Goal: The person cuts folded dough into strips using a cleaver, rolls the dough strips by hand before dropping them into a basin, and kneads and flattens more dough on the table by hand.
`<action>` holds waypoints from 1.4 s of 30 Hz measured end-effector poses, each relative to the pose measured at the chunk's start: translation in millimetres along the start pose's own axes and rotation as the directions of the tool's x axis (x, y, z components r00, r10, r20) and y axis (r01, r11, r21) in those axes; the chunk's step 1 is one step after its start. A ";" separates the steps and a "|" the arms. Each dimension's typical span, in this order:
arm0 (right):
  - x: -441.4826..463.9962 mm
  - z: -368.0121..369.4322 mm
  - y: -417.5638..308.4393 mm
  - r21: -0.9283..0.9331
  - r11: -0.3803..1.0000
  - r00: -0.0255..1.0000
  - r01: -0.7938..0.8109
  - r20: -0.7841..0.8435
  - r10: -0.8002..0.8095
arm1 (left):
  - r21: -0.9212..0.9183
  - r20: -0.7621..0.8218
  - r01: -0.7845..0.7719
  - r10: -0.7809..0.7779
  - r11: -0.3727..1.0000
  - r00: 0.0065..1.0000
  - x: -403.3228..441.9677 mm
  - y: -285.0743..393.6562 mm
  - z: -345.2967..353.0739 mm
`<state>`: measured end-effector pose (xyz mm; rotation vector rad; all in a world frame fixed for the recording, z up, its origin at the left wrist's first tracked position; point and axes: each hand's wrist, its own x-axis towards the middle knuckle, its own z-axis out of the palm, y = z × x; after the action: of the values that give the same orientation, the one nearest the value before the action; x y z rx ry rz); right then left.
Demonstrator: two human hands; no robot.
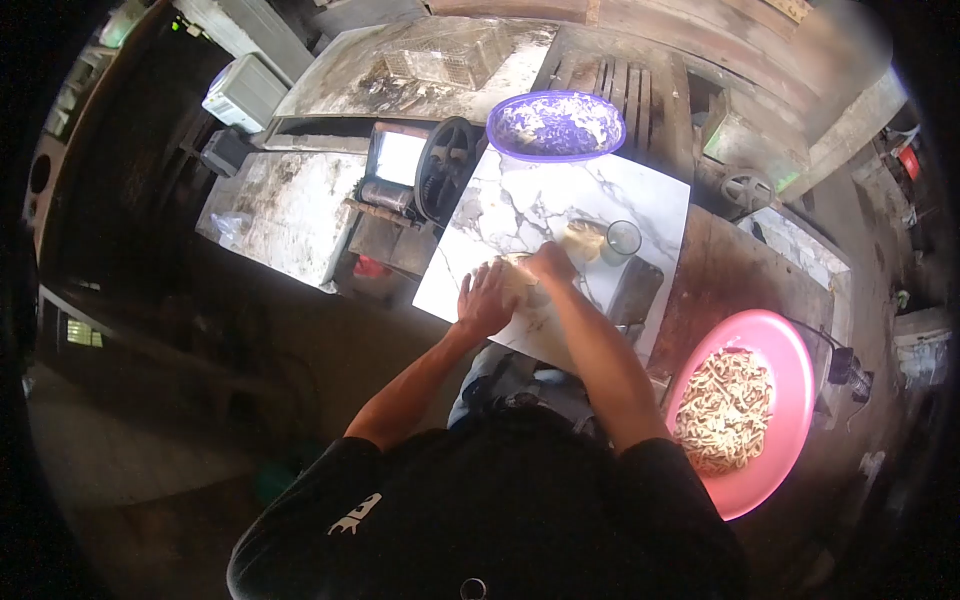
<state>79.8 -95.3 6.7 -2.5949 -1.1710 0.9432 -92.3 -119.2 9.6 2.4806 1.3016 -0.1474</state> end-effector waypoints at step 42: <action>-22.3 45.5 3.2 0.391 0.864 0.889 -0.318 -0.194 0.415 | -0.232 0.011 -0.620 0.639 0.750 0.769 75.3 -90.1 -7.2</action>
<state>43.5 -119.0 -19.8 -2.5793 -0.3918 0.7324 -122.8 -10.7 -24.0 2.5319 0.3513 0.0483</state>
